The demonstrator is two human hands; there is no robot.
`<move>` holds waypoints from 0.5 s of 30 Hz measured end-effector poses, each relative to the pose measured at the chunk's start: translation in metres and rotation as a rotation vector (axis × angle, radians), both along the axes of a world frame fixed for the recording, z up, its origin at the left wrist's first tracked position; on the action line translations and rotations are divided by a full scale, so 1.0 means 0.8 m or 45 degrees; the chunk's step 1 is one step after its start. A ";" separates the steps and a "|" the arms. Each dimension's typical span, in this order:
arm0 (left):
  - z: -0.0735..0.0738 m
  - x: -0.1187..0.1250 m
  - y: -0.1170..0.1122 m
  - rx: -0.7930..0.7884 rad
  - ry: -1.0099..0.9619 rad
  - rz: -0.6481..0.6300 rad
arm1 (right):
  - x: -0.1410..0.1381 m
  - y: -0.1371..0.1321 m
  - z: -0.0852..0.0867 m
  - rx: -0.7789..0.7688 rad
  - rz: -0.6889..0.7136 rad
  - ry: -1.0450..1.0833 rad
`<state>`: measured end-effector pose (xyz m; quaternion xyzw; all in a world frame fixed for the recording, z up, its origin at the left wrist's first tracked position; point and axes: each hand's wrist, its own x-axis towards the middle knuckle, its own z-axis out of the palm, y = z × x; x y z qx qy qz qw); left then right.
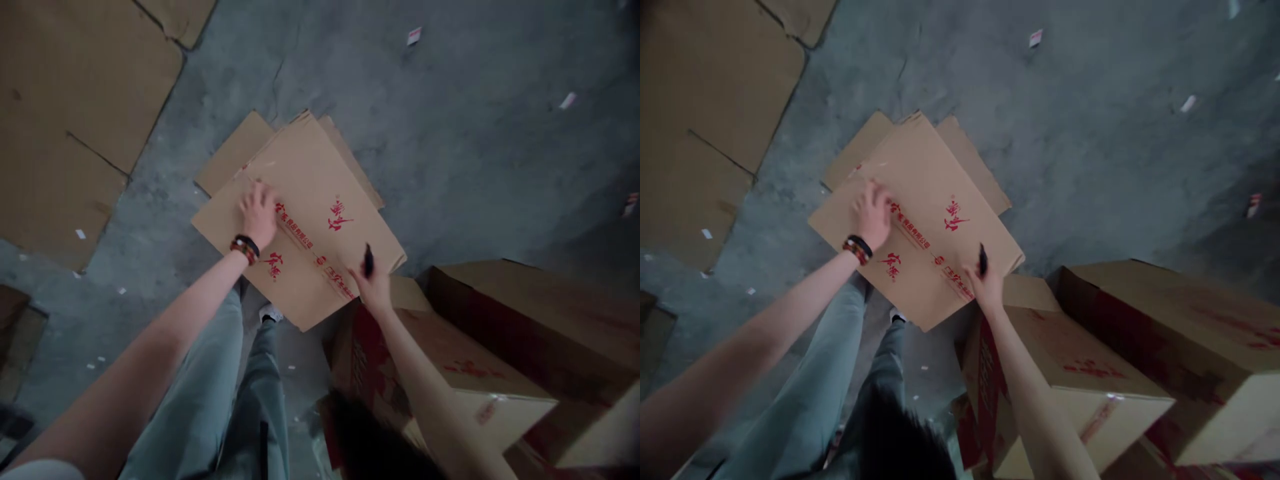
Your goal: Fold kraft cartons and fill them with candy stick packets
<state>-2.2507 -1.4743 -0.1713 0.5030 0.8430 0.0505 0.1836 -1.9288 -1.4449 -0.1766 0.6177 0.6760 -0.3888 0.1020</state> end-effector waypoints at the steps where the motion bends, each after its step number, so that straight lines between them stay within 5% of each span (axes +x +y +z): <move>1: 0.000 0.024 -0.006 -0.049 -0.089 -0.307 | -0.035 0.025 -0.022 0.003 0.011 0.131; 3: -0.003 0.064 -0.018 -0.123 -0.207 -0.780 | -0.089 0.066 -0.056 -0.024 0.071 0.190; 5: -0.006 0.089 -0.024 -0.174 -0.203 -0.989 | -0.116 0.085 -0.075 -0.009 0.141 0.122; 9: -0.006 0.104 0.001 -0.447 -0.223 -1.106 | -0.117 0.077 -0.078 0.027 0.206 -0.013; 12: 0.002 0.113 0.040 -0.799 -0.314 -1.027 | -0.113 0.074 -0.075 -0.022 0.268 -0.059; 15: 0.024 0.127 0.064 -0.877 -0.313 -0.945 | -0.115 0.080 -0.077 -0.062 0.335 -0.057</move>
